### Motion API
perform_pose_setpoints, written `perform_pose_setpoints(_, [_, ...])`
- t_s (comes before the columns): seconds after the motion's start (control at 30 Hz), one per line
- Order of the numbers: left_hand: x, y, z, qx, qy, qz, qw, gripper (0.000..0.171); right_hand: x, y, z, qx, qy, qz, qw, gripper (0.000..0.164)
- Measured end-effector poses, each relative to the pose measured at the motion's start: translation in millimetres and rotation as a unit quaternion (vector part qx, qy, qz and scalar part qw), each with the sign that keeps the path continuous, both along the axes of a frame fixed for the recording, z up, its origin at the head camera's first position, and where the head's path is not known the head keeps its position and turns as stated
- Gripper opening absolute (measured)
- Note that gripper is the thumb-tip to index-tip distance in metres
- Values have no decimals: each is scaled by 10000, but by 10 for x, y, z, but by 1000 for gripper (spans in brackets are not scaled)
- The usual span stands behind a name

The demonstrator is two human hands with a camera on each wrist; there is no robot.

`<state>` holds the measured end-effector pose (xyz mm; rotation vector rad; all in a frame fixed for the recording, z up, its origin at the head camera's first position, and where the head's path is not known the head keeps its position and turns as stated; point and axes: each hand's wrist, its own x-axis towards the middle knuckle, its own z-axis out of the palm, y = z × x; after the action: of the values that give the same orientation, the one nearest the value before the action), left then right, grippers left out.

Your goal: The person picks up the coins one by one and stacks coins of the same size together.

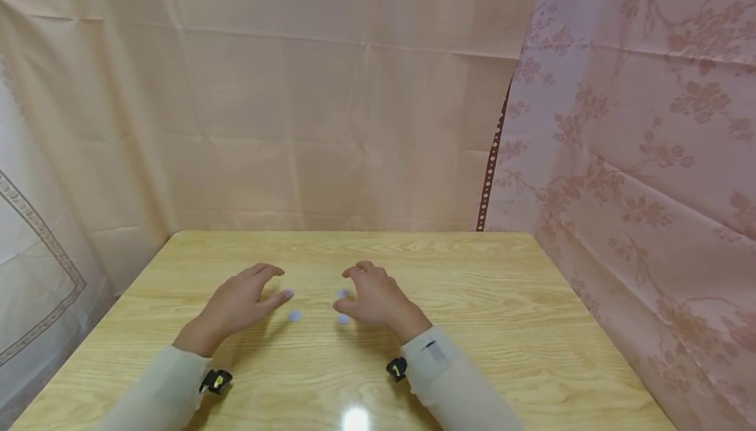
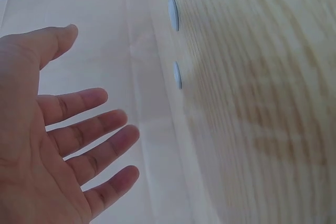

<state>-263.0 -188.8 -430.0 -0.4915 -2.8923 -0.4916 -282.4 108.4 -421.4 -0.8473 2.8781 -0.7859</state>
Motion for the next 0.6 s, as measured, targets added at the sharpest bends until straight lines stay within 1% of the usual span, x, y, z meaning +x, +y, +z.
perform_pose_setpoints(0.13, [5, 20, -5, 127, -161, 5, 9998, 59, -10, -77, -7, -27, 43, 118, 9999, 57])
perform_pose_setpoints(0.33, [4, 50, 1, 437, -502, 18, 9978, 48, -25, -207, -7, -130, -195, 154, 9996, 52])
perform_pose_setpoints(0.47, [-16, 64, -2, 524, -601, -25, 9968, 42, -53, -285, -33, -191, -296, 282, 9990, 48])
perform_pose_setpoints(0.6, [-31, 77, -16, 606, -658, -84, 9960, 35, -74, -342, -58, -198, -288, 400, 9986, 43])
